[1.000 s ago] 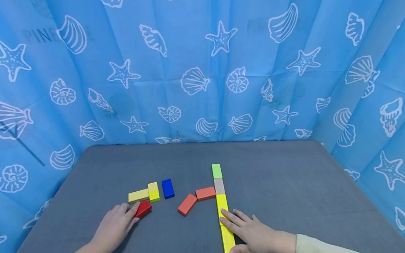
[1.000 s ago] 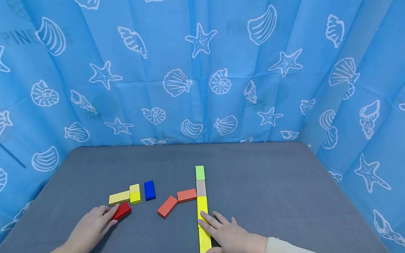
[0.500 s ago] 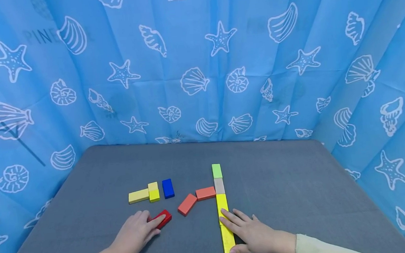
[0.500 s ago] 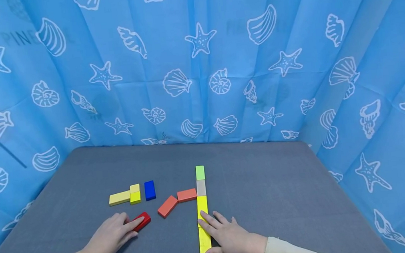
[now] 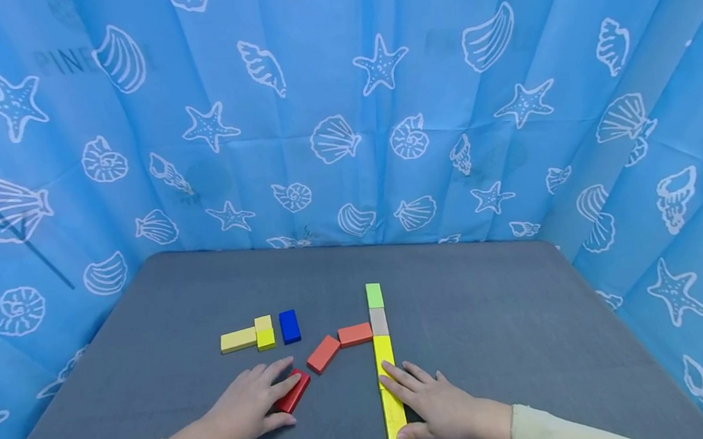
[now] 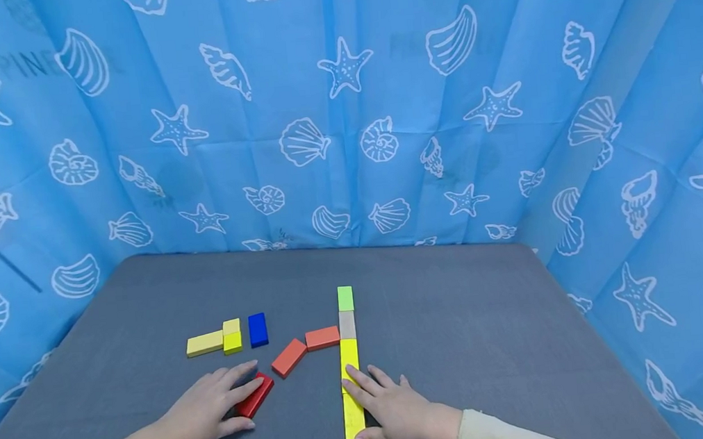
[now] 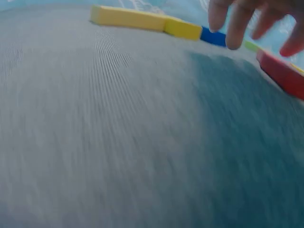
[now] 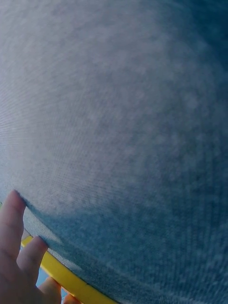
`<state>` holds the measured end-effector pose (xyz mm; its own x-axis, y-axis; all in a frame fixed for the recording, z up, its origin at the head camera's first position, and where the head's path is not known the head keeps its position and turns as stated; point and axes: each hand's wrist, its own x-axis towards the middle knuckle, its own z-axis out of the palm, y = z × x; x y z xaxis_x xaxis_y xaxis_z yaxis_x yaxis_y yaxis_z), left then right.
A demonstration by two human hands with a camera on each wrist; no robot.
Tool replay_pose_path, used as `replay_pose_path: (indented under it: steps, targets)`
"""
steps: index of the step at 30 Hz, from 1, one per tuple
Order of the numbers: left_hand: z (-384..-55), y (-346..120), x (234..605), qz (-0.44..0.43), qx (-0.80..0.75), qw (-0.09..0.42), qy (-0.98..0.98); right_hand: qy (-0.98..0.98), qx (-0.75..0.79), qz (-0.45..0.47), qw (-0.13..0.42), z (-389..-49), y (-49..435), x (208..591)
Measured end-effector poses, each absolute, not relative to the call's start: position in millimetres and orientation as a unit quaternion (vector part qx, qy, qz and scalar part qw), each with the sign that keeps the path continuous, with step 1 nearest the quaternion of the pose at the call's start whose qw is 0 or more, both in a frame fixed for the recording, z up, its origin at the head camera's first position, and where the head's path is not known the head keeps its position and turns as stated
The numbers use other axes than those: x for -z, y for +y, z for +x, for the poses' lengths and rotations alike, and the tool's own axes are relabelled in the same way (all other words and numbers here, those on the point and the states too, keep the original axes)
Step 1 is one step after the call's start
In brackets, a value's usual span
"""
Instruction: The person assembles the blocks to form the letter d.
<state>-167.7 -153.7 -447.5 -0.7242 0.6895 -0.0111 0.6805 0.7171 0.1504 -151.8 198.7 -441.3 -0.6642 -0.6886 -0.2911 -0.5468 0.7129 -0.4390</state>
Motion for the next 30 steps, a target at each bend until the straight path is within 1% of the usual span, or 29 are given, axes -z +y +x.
replay_pose_path:
  steps: [3, 5, 17, 30]
  targets:
    - [-170, -153, 444, 0.376, -0.062, 0.060, 0.922, 0.901, 0.151, -0.339, 0.225, -152, 197, 440]
    - [-170, -151, 444, 0.383, -0.060, 0.062, 0.920, 0.901, 0.151, -0.337, 0.226, -152, 197, 440]
    - [-168, -134, 452, 0.392, -0.057, -0.022, 0.918, 0.902, 0.150, -0.337, 0.225, -152, 196, 441]
    - [-169, -128, 454, 0.392, -0.054, -0.052, 0.917, 0.902, 0.149, -0.332, 0.231, -153, 196, 440]
